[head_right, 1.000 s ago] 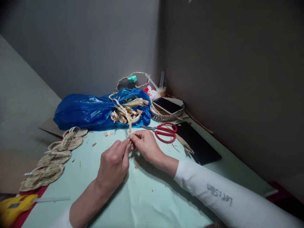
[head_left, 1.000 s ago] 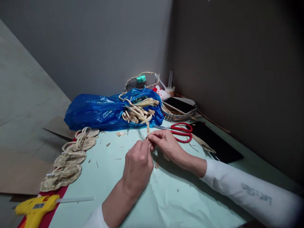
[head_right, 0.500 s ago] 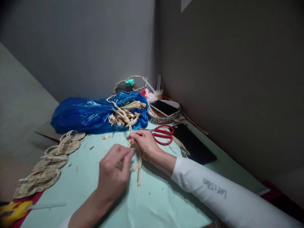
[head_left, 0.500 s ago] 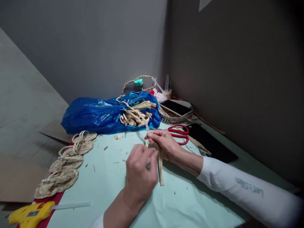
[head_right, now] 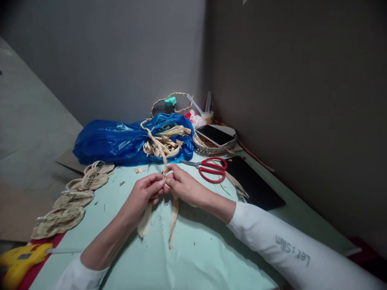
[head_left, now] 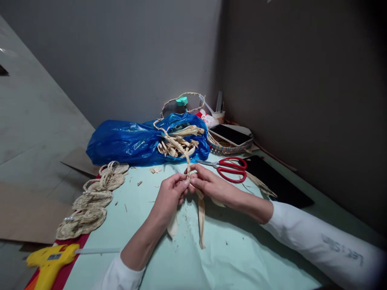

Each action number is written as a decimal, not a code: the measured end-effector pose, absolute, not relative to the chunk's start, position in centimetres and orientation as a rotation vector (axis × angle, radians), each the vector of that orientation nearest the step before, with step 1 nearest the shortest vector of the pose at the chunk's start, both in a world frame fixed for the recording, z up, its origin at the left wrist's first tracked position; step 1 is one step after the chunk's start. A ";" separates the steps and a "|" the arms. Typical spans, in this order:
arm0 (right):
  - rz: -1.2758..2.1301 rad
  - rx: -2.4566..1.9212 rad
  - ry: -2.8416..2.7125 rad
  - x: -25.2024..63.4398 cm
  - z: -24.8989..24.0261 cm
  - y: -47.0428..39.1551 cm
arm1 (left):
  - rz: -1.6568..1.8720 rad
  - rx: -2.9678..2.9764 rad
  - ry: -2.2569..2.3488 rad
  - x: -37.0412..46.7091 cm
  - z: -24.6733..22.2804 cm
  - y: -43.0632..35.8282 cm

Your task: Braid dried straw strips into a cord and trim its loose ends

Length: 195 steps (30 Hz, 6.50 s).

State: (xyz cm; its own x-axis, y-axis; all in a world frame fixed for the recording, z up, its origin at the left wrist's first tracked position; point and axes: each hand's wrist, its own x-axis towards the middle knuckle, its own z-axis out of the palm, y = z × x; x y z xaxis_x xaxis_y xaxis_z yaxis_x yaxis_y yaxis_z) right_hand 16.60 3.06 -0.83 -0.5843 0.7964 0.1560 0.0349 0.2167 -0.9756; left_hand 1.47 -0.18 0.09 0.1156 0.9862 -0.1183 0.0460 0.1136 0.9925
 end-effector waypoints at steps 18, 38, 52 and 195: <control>0.090 -1.205 -2.467 15.4 -1.0 0.4 | 1.259 1.195 1.456 2.0 -1.7 0.0; 1.342 -0.900 -1.669 17.8 0.4 4.3 | 1.000 1.099 1.192 3.1 -0.2 -1.4; 1.588 -0.875 -1.255 16.1 -1.7 5.4 | 1.057 1.249 1.285 3.0 -1.1 -0.7; 1.285 -0.916 -1.661 17.7 0.4 4.5 | 0.927 1.318 1.283 2.7 -0.4 -1.1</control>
State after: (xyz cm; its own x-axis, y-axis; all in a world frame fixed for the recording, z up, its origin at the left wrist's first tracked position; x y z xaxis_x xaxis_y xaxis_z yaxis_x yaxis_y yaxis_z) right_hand 17.72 4.50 0.41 -0.3944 0.9025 0.1728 0.0593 0.2127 -0.9753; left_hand 2.70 -1.06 -0.42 0.1324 0.9831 -0.1267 0.1883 0.1005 0.9770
